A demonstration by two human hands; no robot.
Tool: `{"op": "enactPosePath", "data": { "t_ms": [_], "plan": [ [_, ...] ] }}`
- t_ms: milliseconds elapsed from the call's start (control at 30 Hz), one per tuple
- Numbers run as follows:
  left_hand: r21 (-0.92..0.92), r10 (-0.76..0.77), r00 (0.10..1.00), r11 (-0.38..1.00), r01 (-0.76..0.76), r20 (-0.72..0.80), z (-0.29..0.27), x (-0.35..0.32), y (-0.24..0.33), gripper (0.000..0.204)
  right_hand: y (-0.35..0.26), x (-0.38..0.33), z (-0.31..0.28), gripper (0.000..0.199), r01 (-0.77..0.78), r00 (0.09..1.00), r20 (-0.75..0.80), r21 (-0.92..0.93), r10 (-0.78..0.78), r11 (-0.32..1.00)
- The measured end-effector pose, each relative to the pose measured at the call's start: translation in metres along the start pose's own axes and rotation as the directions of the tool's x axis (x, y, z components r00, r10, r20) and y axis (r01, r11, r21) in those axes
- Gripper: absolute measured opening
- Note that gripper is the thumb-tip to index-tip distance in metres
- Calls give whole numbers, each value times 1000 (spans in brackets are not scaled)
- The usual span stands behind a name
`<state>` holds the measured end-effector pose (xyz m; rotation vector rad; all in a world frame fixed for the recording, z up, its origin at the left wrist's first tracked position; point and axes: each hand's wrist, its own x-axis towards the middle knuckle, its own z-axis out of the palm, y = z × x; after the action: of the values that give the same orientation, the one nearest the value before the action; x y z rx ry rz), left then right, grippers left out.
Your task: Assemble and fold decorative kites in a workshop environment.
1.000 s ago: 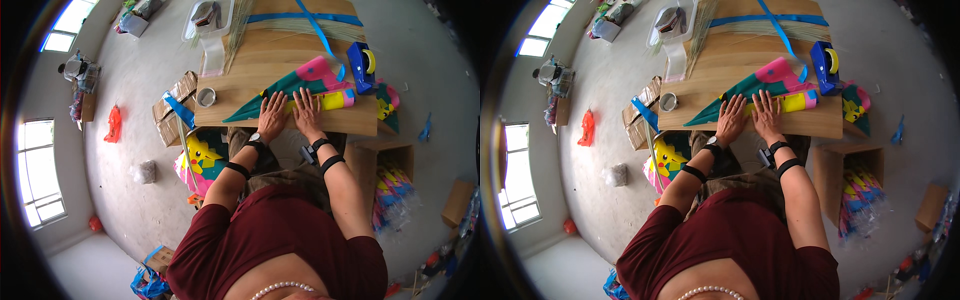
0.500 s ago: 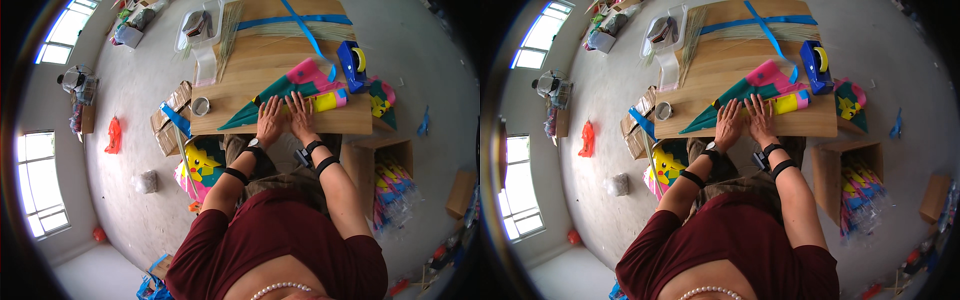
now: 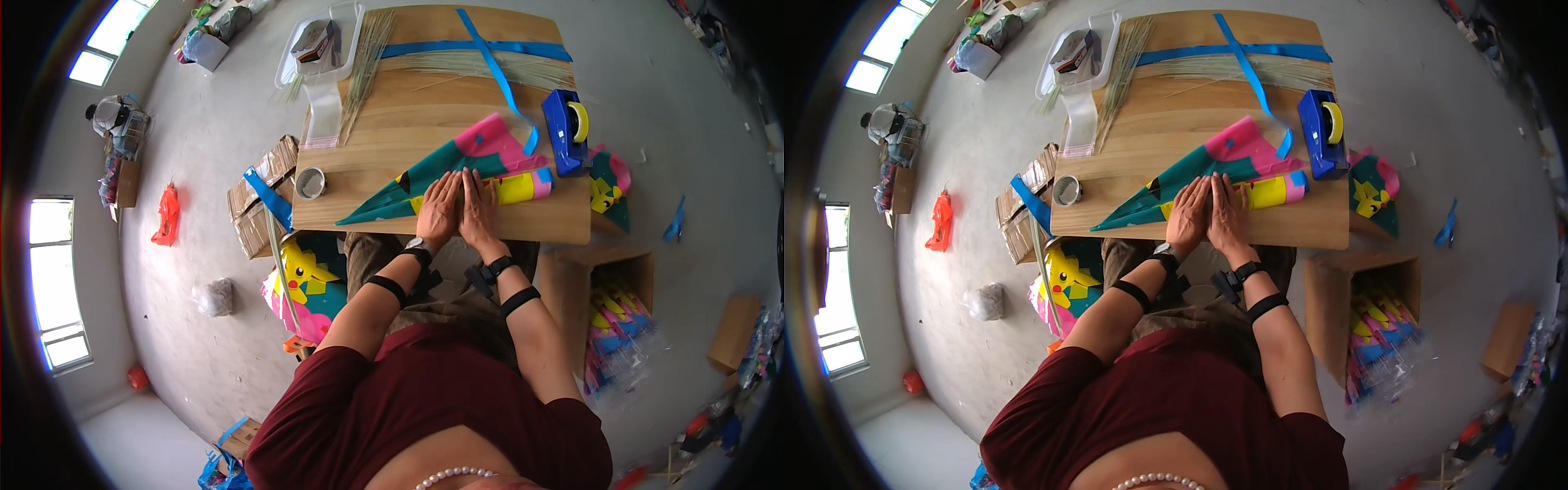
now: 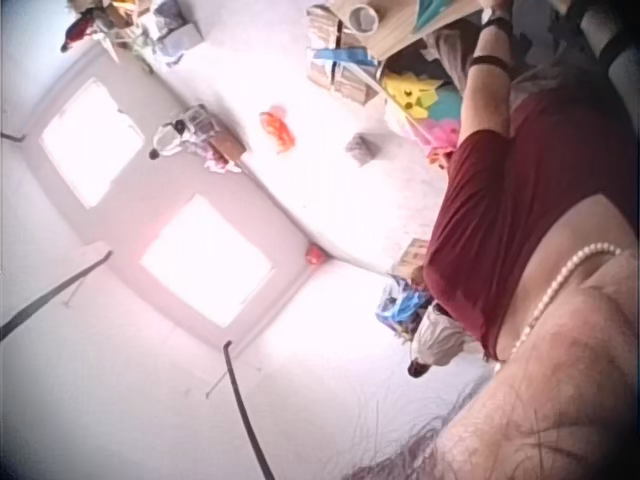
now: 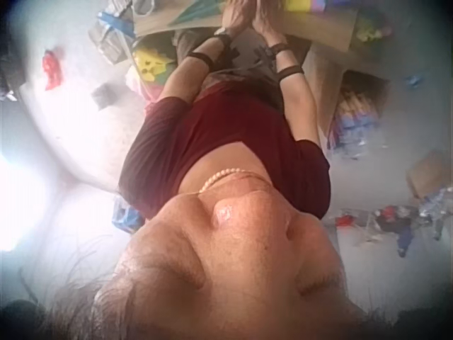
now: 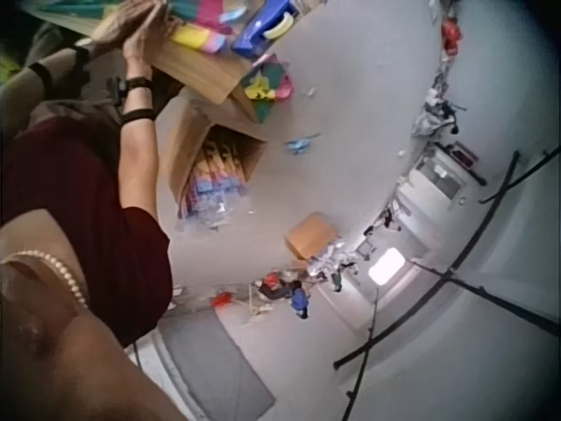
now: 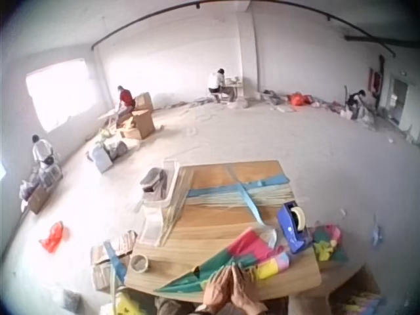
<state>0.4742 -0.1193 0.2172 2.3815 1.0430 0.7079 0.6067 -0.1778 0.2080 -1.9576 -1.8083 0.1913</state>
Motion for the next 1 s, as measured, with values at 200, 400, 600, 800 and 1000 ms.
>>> {"op": "enactPosePath", "data": {
  "t_ms": [200,400,600,800,1000],
  "plan": [
    [100,8,1000,995,-11,27,-1,0,2,59,8,5,-14,70,-24,999,-23,206,30,978],
    [141,2,1000,990,-6,28,1,0,0,62,97,74,-47,60,-111,908,-400,45,120,993],
    [131,-9,999,991,4,41,-3,1,3,64,184,139,-73,44,-192,979,-91,-139,181,972],
    [145,-23,997,989,12,72,-5,2,5,65,205,171,-74,18,-124,989,56,-229,140,965],
    [109,-13,999,994,8,40,-7,2,5,65,216,186,-94,18,-618,785,559,726,265,300]
  ]
}}
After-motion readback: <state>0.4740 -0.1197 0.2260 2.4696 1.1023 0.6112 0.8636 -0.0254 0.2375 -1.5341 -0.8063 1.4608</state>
